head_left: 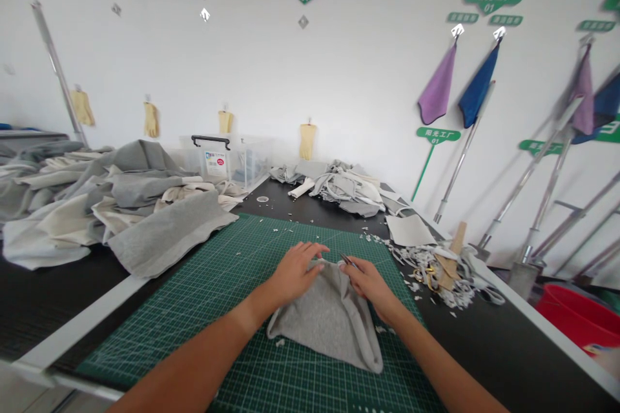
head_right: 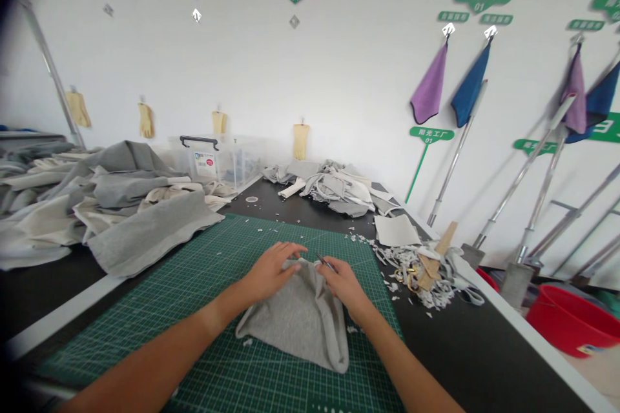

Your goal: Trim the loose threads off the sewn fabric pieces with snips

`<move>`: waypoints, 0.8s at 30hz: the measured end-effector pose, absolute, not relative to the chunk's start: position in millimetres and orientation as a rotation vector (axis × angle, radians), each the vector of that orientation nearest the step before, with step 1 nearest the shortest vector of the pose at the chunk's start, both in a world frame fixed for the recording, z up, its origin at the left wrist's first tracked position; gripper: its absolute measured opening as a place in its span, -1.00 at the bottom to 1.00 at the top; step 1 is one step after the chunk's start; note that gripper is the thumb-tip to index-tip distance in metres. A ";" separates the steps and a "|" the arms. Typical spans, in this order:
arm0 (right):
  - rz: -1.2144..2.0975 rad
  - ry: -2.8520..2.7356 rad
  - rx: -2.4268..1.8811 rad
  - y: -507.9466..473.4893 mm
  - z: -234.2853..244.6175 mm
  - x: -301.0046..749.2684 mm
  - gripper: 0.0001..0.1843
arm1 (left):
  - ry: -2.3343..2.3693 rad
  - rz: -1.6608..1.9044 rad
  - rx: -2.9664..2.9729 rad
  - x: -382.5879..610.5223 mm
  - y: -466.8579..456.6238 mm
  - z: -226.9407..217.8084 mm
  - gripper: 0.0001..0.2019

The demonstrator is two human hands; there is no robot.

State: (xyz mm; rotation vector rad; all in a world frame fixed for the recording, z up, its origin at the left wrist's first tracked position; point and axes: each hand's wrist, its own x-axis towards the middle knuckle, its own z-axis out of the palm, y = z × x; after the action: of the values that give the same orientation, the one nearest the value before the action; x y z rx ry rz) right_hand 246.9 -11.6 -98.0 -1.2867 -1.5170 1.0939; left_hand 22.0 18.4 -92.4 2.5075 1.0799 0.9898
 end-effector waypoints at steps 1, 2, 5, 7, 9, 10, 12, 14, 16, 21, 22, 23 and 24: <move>1.124 -1.527 -1.264 -13.9 -95.6 245.3 -0.68 | 0.999 0.981 2.515 24.9 15.7 -93.3 -0.66; 1.153 -1.537 -1.245 -15.9 -93.5 244.0 -0.68 | 0.940 0.972 2.516 27.4 13.6 -94.4 -0.66; 1.233 -1.560 -1.194 -20.1 -90.1 241.9 -0.67 | 0.877 0.981 2.480 32.2 10.1 -97.4 -0.71; 1.256 -1.557 -1.162 -21.6 -89.8 241.5 -0.66 | 0.891 0.993 2.460 33.4 9.5 -97.9 -0.79; 1.244 -1.558 -1.149 -22.5 -90.0 241.3 -0.64 | 0.915 0.996 2.459 33.6 9.0 -97.1 -0.83; 1.227 -1.567 -1.156 -22.7 -90.0 241.1 -0.64 | 0.928 0.994 2.462 33.6 8.5 -96.4 -0.84; 1.173 -1.601 -1.188 -22.4 -89.8 240.7 -0.63 | 0.952 0.991 2.471 33.7 7.2 -94.9 -0.84; 1.111 -1.632 -1.219 -21.0 -89.7 240.4 -0.63 | 0.973 0.982 2.479 34.1 5.7 -93.8 -0.86; 1.059 -1.650 -1.235 -18.6 -90.6 240.5 -0.64 | 0.995 0.974 2.481 34.6 4.8 -93.6 -0.86; 0.943 -1.641 -1.269 -10.8 -98.5 243.9 -0.66 | 1.067 0.972 2.442 35.0 6.0 -94.8 -0.90; 0.923 -1.627 -1.280 -9.4 -100.3 244.8 -0.66 | 1.083 0.968 2.439 34.9 6.5 -95.0 -0.91; 0.907 -1.612 -1.291 -8.3 -101.9 245.7 -0.66 | 1.100 0.964 2.439 34.7 7.0 -95.0 -0.91; 0.893 -1.598 -1.303 -7.4 -103.0 246.6 -0.66 | 1.117 0.959 2.441 34.5 7.5 -95.1 -0.90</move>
State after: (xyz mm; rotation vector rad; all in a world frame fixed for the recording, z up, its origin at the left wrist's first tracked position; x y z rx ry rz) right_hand 246.6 -7.4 -103.0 -1.3032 -1.5982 0.8933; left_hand 34.5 7.5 -95.1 2.4405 1.1172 0.9585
